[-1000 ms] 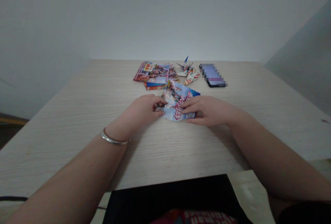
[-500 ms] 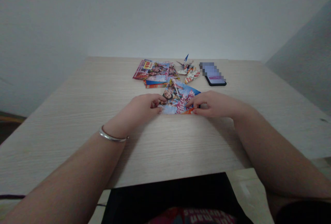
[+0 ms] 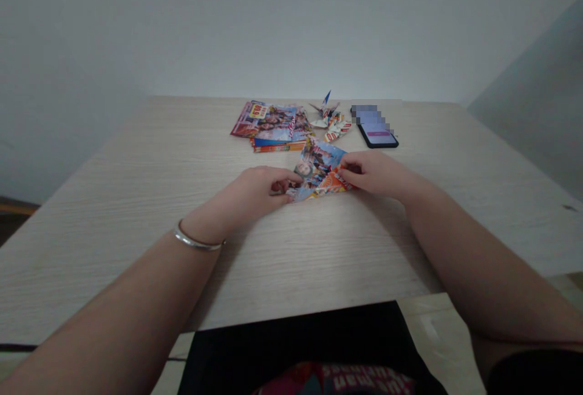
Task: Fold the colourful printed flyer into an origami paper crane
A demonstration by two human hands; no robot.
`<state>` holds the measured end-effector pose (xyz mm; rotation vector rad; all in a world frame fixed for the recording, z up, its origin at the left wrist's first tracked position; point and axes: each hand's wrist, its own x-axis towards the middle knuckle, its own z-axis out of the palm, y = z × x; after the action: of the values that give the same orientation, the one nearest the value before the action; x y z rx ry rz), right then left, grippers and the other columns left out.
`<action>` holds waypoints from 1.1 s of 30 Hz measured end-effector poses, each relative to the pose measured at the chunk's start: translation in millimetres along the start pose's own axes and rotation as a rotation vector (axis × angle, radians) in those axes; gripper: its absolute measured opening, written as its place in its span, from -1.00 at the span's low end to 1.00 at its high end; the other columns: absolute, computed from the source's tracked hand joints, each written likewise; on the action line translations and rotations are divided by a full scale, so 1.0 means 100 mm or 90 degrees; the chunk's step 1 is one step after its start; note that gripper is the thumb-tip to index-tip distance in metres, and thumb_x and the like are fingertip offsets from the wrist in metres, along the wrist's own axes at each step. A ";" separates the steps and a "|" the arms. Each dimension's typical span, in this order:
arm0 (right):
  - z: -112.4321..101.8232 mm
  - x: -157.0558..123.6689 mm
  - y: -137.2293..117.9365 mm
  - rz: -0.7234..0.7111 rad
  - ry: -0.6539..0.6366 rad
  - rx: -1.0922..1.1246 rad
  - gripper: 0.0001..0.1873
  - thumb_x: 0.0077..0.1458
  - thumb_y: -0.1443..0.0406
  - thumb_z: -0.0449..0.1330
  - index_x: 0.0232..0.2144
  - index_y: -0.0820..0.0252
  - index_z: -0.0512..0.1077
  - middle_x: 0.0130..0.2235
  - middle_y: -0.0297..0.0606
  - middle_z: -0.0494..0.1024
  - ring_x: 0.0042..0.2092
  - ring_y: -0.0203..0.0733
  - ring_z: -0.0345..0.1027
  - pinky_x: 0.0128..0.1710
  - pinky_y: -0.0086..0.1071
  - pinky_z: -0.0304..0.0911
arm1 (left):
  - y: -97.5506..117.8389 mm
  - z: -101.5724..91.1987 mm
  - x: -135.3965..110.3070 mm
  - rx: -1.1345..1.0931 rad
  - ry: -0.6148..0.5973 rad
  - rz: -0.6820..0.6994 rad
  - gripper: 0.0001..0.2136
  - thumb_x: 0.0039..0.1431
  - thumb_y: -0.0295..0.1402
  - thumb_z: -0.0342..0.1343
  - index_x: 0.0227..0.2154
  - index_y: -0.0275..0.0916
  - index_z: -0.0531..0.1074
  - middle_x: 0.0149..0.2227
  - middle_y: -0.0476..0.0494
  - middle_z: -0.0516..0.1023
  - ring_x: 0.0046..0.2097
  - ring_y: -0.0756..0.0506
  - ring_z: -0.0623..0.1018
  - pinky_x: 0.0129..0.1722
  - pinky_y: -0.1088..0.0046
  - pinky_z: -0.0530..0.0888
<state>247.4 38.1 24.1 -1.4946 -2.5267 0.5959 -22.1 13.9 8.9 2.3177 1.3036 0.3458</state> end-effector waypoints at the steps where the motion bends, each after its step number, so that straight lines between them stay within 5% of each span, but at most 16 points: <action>1: 0.01 0.01 -0.01 0.004 -0.004 -0.007 -0.72 0.24 0.17 0.05 -0.45 0.15 0.38 -0.47 -0.35 0.47 -0.45 -0.30 0.22 -0.42 -0.37 0.01 | 0.01 0.00 0.00 -0.003 -0.001 0.005 -0.68 0.21 -0.30 0.14 0.02 -0.13 0.56 -0.24 -0.05 0.63 -0.25 -0.07 0.55 -0.21 0.43 0.40; 15: -0.02 0.03 -0.08 0.079 -0.079 -0.127 -0.80 0.21 0.23 0.06 -0.43 0.16 0.36 -0.42 -0.22 0.52 -0.42 -0.23 0.27 -0.42 -0.35 0.05 | 0.02 0.12 0.04 0.028 0.026 0.069 -0.73 0.25 -0.19 0.13 -0.12 -0.18 0.60 -0.18 -0.12 0.65 -0.15 -0.12 0.57 -0.09 0.35 0.43; 24: 0.01 -0.01 -0.03 -0.038 -0.033 0.031 -0.70 0.18 0.05 0.18 -0.31 0.15 0.51 -0.47 -0.36 0.48 -0.45 -0.31 0.22 -0.40 -0.38 0.05 | 0.08 0.15 0.05 0.012 0.054 0.051 -0.80 0.25 -0.26 0.11 -0.26 -0.21 0.61 -0.25 -0.09 0.66 -0.23 -0.09 0.57 -0.21 0.40 0.41; 33: 0.05 0.03 0.04 0.009 -0.043 0.045 -0.68 0.15 0.02 0.23 -0.41 0.15 0.52 -0.56 -0.43 0.38 -0.51 -0.34 0.15 -0.44 -0.38 -0.02 | 0.10 0.08 0.02 0.046 -0.001 0.070 -0.77 0.30 -0.28 0.05 -0.18 -0.20 0.58 -0.18 -0.12 0.63 -0.14 -0.11 0.56 -0.11 0.37 0.43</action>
<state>247.4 41.4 17.3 -1.4933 -2.5183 0.7408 -10.4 9.1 7.5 2.4557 1.2081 0.3377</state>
